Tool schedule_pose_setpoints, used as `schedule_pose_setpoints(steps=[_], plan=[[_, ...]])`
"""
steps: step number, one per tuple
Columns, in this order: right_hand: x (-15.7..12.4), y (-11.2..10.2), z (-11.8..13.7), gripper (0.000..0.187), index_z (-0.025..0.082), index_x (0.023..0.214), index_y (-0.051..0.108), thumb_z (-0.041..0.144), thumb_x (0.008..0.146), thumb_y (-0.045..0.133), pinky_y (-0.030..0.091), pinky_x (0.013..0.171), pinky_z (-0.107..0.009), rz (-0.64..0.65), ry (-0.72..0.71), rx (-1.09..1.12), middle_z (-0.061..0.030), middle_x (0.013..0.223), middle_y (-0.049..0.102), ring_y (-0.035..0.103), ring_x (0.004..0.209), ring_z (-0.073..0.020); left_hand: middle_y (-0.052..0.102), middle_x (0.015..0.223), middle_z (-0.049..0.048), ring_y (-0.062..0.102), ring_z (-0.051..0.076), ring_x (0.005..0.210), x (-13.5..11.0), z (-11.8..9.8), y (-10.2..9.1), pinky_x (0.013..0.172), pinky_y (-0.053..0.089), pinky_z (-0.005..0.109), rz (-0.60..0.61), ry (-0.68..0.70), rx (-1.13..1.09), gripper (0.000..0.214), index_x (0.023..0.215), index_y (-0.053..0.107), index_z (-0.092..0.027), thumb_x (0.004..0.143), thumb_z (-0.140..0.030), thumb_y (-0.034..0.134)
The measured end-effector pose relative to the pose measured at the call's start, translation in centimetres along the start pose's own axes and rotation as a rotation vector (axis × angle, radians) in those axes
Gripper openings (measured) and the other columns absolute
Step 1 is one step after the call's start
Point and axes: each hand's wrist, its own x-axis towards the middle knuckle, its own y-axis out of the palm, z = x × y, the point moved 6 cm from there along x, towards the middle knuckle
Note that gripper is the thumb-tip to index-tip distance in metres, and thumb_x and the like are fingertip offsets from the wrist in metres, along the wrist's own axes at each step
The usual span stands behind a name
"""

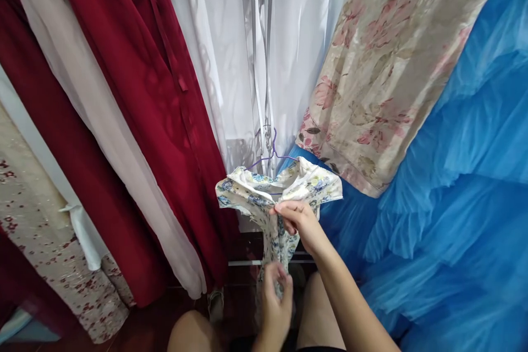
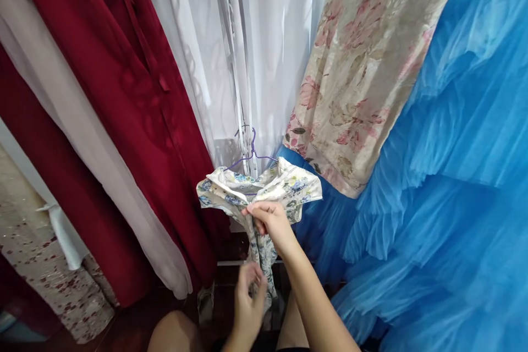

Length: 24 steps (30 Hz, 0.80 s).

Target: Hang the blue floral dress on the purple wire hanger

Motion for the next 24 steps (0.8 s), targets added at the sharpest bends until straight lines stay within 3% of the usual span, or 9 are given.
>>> schedule_pose_setpoints(steps=[2, 5, 8, 10, 13, 15, 16, 20, 24], plan=[[-2.1, -0.2, -2.6, 0.031, 0.013, 0.076, 0.074, 0.043, 0.082, 0.068, 0.016, 0.044, -0.025, -0.048, 0.037, 0.025, 0.0073, 0.036, 0.040, 0.028, 0.035, -0.0061, 0.062, 0.107, 0.0087, 0.062, 0.021, 0.097, 4.0, -2.9, -1.4, 0.086, 0.048, 0.032, -0.097, 0.074, -0.018, 0.029, 0.118, 0.050, -0.022, 0.091, -0.029, 0.060], [-4.7, -0.6, -5.9, 0.034, 0.013, 0.077, 0.074, 0.046, 0.084, 0.065, 0.015, 0.043, -0.025, -0.120, 0.084, 0.099, 0.0068, 0.035, 0.041, 0.027, 0.034, -0.0062, 0.064, 0.096, 0.0063, 0.062, 0.020, 0.089, 7.6, -5.3, -0.7, 0.081, 0.048, 0.031, 0.057, 0.167, 0.064, 0.015, 0.106, 0.056, -0.021, 0.092, -0.023, 0.057], [-5.2, -1.1, -6.4, 0.034, 0.013, 0.075, 0.074, 0.045, 0.082, 0.066, 0.015, 0.042, -0.025, -0.144, 0.127, 0.125, 0.0054, 0.034, 0.044, 0.030, 0.032, -0.0068, 0.063, 0.081, 0.0033, 0.062, 0.018, 0.077, 7.0, -5.1, 1.4, 0.072, 0.048, 0.028, 0.220, 0.246, 0.106, 0.008, 0.089, 0.059, -0.019, 0.089, -0.014, 0.054], [-4.5, -1.4, -5.2, 0.032, 0.013, 0.074, 0.074, 0.043, 0.080, 0.067, 0.016, 0.041, -0.025, -0.119, 0.140, 0.072, 0.0046, 0.033, 0.046, 0.031, 0.030, -0.0071, 0.064, 0.082, 0.0033, 0.063, 0.019, 0.077, 5.9, -4.5, 2.1, 0.072, 0.048, 0.028, 0.225, 0.268, 0.086, 0.010, 0.089, 0.058, -0.019, 0.086, -0.011, 0.055], [-3.5, -1.5, -3.2, 0.030, 0.013, 0.072, 0.075, 0.041, 0.079, 0.068, 0.018, 0.041, -0.024, -0.025, 0.132, -0.020, 0.0037, 0.033, 0.049, 0.032, 0.030, -0.0071, 0.060, 0.080, 0.0008, 0.061, 0.017, 0.074, 6.1, -4.5, 1.0, 0.071, 0.048, 0.027, 0.027, 0.194, -0.014, 0.013, 0.098, 0.053, -0.021, 0.087, -0.015, 0.058], [-3.5, -1.3, -3.1, 0.031, 0.014, 0.072, 0.075, 0.042, 0.079, 0.067, 0.018, 0.041, -0.024, 0.010, 0.135, -0.041, 0.0037, 0.033, 0.049, 0.032, 0.029, -0.0073, 0.058, 0.082, -0.0001, 0.058, 0.016, 0.074, 7.2, -5.2, -0.4, 0.071, 0.048, 0.027, -0.109, 0.168, -0.046, 0.021, 0.104, 0.049, -0.022, 0.087, -0.017, 0.061], [-3.8, -1.3, -3.5, 0.032, 0.014, 0.071, 0.075, 0.043, 0.079, 0.066, 0.017, 0.041, -0.024, 0.008, 0.142, -0.041, 0.0036, 0.032, 0.049, 0.031, 0.029, -0.0073, 0.057, 0.083, 0.0003, 0.058, 0.016, 0.076, 7.8, -5.8, -0.8, 0.072, 0.047, 0.027, -0.115, 0.178, -0.020, 0.022, 0.104, 0.050, -0.022, 0.086, -0.016, 0.061], [-5.5, -1.4, -6.7, 0.035, 0.014, 0.068, 0.073, 0.047, 0.078, 0.064, 0.015, 0.040, -0.024, -0.026, 0.194, -0.009, 0.0024, 0.033, 0.050, 0.032, 0.029, -0.0076, 0.060, 0.086, 0.0026, 0.057, 0.018, 0.081, 8.9, -6.4, -0.2, 0.072, 0.045, 0.027, 0.093, 0.194, 0.165, 0.014, 0.089, 0.055, -0.020, 0.081, -0.008, 0.053], [-5.3, -1.8, -7.8, 0.032, 0.014, 0.063, 0.072, 0.043, 0.074, 0.067, 0.016, 0.039, -0.024, -0.056, 0.260, 0.014, 0.0014, 0.032, 0.050, 0.032, 0.028, -0.0075, 0.057, 0.077, 0.0011, 0.056, 0.017, 0.074, 7.8, -5.4, 0.1, 0.069, 0.042, 0.027, 0.139, 0.160, 0.222, 0.010, 0.080, 0.050, -0.020, 0.089, -0.015, 0.051]])
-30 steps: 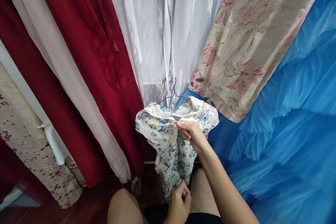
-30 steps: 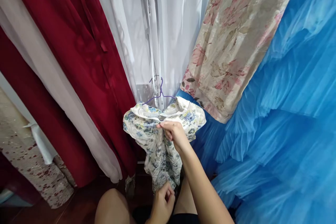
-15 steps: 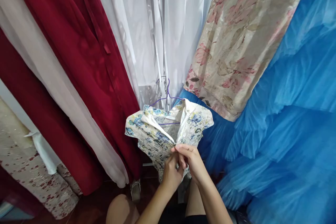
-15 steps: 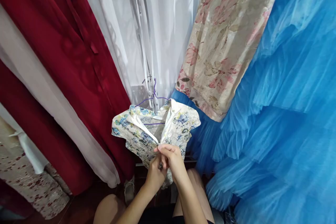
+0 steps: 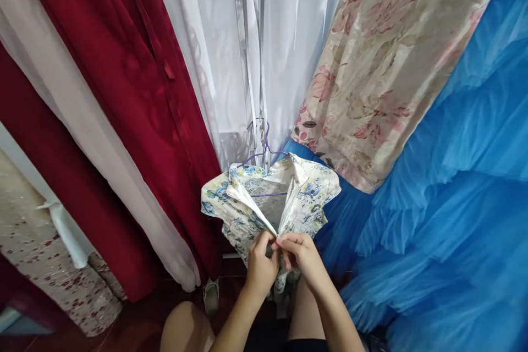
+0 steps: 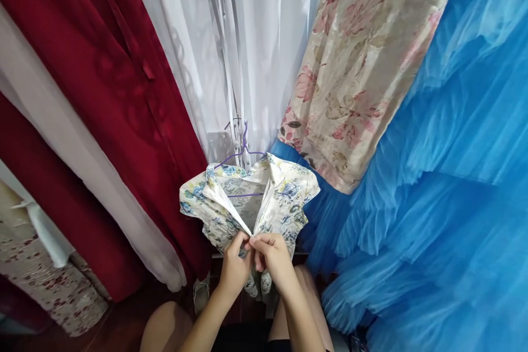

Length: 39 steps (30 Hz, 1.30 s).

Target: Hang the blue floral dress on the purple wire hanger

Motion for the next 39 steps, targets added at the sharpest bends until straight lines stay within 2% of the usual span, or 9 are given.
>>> schedule_pose_setpoints(steps=[10, 14, 19, 23, 26, 29, 33, 36, 39], plan=[[5.9, 1.3, 12.6, 0.031, 0.012, 0.073, 0.077, 0.042, 0.076, 0.070, 0.020, 0.041, -0.025, -0.111, -0.347, 0.109, 0.0047, 0.036, 0.045, 0.031, 0.037, -0.0070, 0.055, 0.067, -0.0006, 0.055, 0.018, 0.066, -0.6, 0.0, 0.5, 0.062, 0.040, 0.027, 0.241, -0.033, 0.115, 0.014, 0.075, 0.050, -0.021, 0.086, -0.021, 0.057], [5.1, 2.0, 12.1, 0.032, 0.013, 0.080, 0.076, 0.043, 0.080, 0.067, 0.020, 0.042, -0.024, -0.063, -0.337, 0.132, 0.0047, 0.039, 0.047, 0.032, 0.038, -0.0076, 0.064, 0.074, 0.0015, 0.062, 0.019, 0.071, 2.1, -1.5, -2.2, 0.066, 0.046, 0.029, 0.272, 0.020, 0.027, 0.003, 0.085, 0.059, -0.021, 0.087, -0.022, 0.061], [3.4, 2.1, 11.0, 0.031, 0.013, 0.079, 0.074, 0.043, 0.082, 0.065, 0.019, 0.043, -0.024, -0.048, -0.327, 0.072, 0.0032, 0.041, 0.052, 0.033, 0.038, -0.0079, 0.070, 0.100, 0.0047, 0.065, 0.020, 0.092, 9.2, -6.9, -7.9, 0.091, 0.046, 0.034, -0.030, 0.254, 0.070, 0.034, 0.131, 0.056, -0.025, 0.097, -0.023, 0.052], [4.1, 1.5, 11.5, 0.032, 0.014, 0.073, 0.072, 0.044, 0.082, 0.063, 0.019, 0.045, -0.025, -0.119, -0.428, -0.102, 0.0059, 0.041, 0.043, 0.030, 0.040, -0.0085, 0.070, 0.095, 0.0026, 0.064, 0.019, 0.090, 11.9, -10.8, -7.3, 0.087, 0.044, 0.032, 0.077, 0.446, 0.252, 0.017, 0.100, 0.069, -0.022, 0.097, -0.023, 0.052], [5.6, 0.3, 10.1, 0.033, 0.015, 0.062, 0.067, 0.043, 0.078, 0.063, 0.019, 0.048, -0.026, -0.225, -0.439, -0.269, 0.0055, 0.044, 0.040, 0.030, 0.045, -0.0094, 0.069, 0.087, 0.0024, 0.062, 0.019, 0.085, 12.7, -11.6, -8.0, 0.084, 0.043, 0.031, 0.012, 0.491, 0.260, 0.017, 0.089, 0.068, -0.020, 0.097, -0.023, 0.053], [6.2, -0.2, 7.8, 0.034, 0.016, 0.054, 0.063, 0.041, 0.077, 0.062, 0.021, 0.050, -0.026, -0.200, -0.392, -0.348, 0.0040, 0.046, 0.041, 0.032, 0.047, -0.0102, 0.067, 0.089, 0.0032, 0.061, 0.018, 0.087, 14.6, -8.9, -12.4, 0.082, 0.045, 0.028, -0.273, 0.363, 0.060, 0.017, 0.091, 0.066, -0.017, 0.096, -0.029, 0.055], [4.8, 0.0, 5.5, 0.034, 0.016, 0.057, 0.065, 0.042, 0.079, 0.062, 0.016, 0.048, -0.026, -0.103, -0.318, -0.278, 0.0065, 0.044, 0.032, 0.024, 0.046, -0.0093, 0.061, 0.078, -0.0003, 0.057, 0.012, 0.075, 16.6, 1.3, -18.0, 0.077, 0.046, 0.023, -0.701, -0.085, -0.522, 0.013, 0.085, 0.060, -0.015, 0.093, -0.026, 0.060], [3.6, 0.6, 4.6, 0.034, 0.017, 0.059, 0.065, 0.042, 0.080, 0.062, 0.013, 0.047, -0.026, -0.029, -0.270, -0.185, 0.0075, 0.044, 0.030, 0.020, 0.044, -0.0085, 0.051, 0.063, -0.0040, 0.051, 0.010, 0.060, 15.7, 7.9, -16.9, 0.069, 0.046, 0.022, -0.744, -0.410, -0.786, 0.023, 0.071, 0.048, -0.018, 0.092, -0.017, 0.056], [2.6, -0.5, 3.6, 0.033, 0.016, 0.062, 0.066, 0.044, 0.080, 0.064, 0.015, 0.046, -0.026, -0.090, -0.255, -0.062, 0.0069, 0.043, 0.034, 0.025, 0.043, -0.0085, 0.049, 0.057, -0.0038, 0.051, 0.011, 0.053, 13.0, 10.4, -13.4, 0.061, 0.046, 0.025, -0.627, -0.499, -0.798, 0.026, 0.066, 0.045, -0.019, 0.089, -0.017, 0.058]])
